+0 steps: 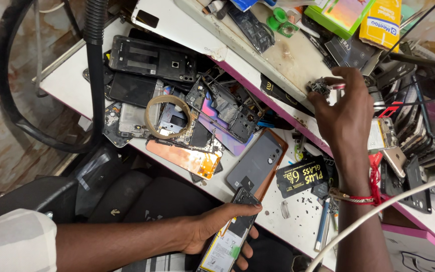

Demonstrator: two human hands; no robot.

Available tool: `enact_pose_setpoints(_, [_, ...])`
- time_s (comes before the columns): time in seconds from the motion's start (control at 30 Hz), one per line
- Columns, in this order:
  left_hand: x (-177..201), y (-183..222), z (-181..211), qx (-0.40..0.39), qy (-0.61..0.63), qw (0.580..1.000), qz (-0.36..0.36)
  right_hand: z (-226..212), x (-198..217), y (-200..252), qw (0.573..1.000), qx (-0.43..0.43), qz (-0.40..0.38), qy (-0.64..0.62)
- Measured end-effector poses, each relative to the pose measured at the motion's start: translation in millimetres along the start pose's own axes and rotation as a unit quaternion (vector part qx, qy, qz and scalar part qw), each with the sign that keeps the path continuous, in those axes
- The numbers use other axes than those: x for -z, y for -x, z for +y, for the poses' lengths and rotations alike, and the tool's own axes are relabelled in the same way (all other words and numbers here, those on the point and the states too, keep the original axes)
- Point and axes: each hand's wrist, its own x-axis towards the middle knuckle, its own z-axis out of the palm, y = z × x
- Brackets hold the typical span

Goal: The person uses a screwdriver to unscrew and remove small internal components from a mobile phone on a repair bench.

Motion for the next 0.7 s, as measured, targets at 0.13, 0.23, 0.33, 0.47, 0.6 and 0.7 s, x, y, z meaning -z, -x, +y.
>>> enact_pose_setpoints(0.13, [0,0,-1,-0.009,0.003,1.0,-0.012,1,4,9,0.986,0.127,0.08,-0.071])
enact_pose_setpoints(0.23, [-3,1,0,-0.006,0.004,1.0,-0.009,4,14,23,0.976,0.078,0.079,-0.188])
enact_pose_setpoints(0.33, [-8,5,2,-0.003,0.015,1.0,0.008,11,30,58,0.954,0.119,0.03,-0.274])
enact_pose_setpoints(0.47, [-14,8,5,-0.004,0.042,0.998,0.044,35,39,115,0.979,-0.059,-0.105,-0.162])
enact_pose_setpoints(0.6, [-20,9,10,-0.022,0.083,0.994,0.073,55,10,162,0.988,-0.063,-0.133,-0.052])
enact_pose_setpoints(0.7, [-20,12,13,-0.051,0.062,0.991,0.104,61,-7,190,0.979,-0.126,-0.157,-0.019])
